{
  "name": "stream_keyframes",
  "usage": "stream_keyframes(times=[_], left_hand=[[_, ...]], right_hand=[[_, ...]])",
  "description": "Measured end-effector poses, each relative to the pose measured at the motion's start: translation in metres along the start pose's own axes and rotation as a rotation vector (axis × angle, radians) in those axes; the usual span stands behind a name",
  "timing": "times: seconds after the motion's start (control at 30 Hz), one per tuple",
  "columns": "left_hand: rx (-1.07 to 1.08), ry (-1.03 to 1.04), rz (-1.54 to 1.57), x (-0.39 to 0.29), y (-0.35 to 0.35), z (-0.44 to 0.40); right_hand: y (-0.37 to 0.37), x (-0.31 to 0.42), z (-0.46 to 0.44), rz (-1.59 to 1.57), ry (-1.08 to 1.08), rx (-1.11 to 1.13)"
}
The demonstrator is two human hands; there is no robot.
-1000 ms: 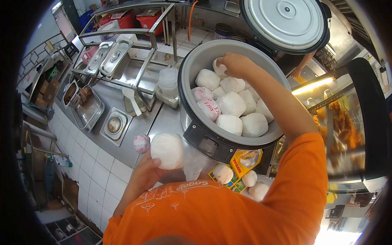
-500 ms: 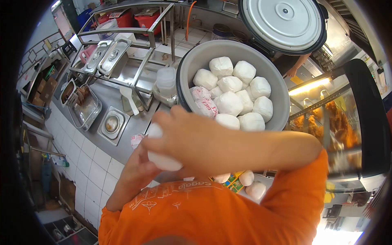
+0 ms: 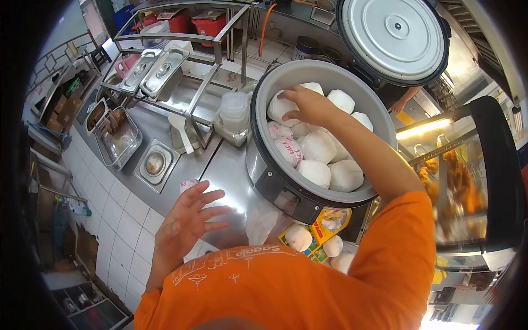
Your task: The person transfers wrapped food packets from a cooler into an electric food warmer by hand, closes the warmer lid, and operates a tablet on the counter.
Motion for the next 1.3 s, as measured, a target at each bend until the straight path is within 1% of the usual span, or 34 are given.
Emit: stream_keyframes(times=[0.1,0.2,0.3,0.43,0.53,0.63,0.73,0.83,0.93,1.0,1.03,1.07,1.17,1.2,1.27,1.3], left_hand=[[-0.033,-0.016,0.032,0.004,-0.011,0.008],[-0.046,-0.013,0.043,0.008,-0.020,0.012],[-0.061,-0.004,0.034,0.010,-0.024,0.016],[-0.070,0.031,0.027,0.008,-0.026,0.021],[-0.105,0.062,0.017,0.005,-0.031,0.028],[-0.151,0.086,0.012,0.005,-0.045,0.037],[-0.182,0.102,0.031,0.007,-0.054,0.047],[-0.186,0.118,0.054,0.011,-0.058,0.052],[-0.198,0.131,0.030,0.013,-0.062,0.056],[-0.224,0.148,-0.026,0.014,-0.072,0.056],[-0.281,0.152,-0.086,0.017,-0.086,0.055],[-0.351,0.155,-0.149,0.021,-0.105,0.052],[-0.814,0.084,-0.526,0.040,-0.187,0.042],[-0.941,0.063,-0.656,0.046,-0.218,0.039],[-1.031,-0.059,-0.683,0.068,-0.258,0.020],[-1.018,-0.063,-0.717,0.074,-0.267,0.008]], right_hand=[[0.000,-0.006,0.002,0.150,0.043,0.012],[0.002,0.011,0.002,0.352,0.035,0.053],[0.010,0.023,-0.002,0.424,0.130,0.169],[0.010,0.012,-0.010,0.415,0.206,0.046],[-0.001,-0.005,-0.018,0.510,0.255,-0.004],[0.001,-0.014,-0.024,0.459,0.277,0.141],[0.008,-0.017,-0.022,0.359,0.309,0.202],[0.014,-0.004,-0.010,0.391,0.322,0.222],[0.015,-0.009,-0.008,0.479,0.300,0.235],[0.008,-0.008,-0.005,0.422,0.303,0.254],[0.003,-0.004,-0.005,0.417,0.285,0.272],[-0.003,0.000,-0.006,0.399,0.267,0.242],[-0.019,0.014,-0.003,0.324,0.171,0.135],[-0.028,0.023,0.001,0.309,0.121,0.037],[-0.042,0.036,0.008,0.223,0.111,-0.049],[-0.053,0.042,0.014,0.189,0.115,-0.094]])
Point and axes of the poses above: each hand's wrist, its own z-axis away from the middle knuckle, its own y-axis out of the palm, x = y × z, the point moved 9 cm from there along -z, towards the middle knuckle, and after that the axes turned 11 degrees about -x, right-handed, at the moved point
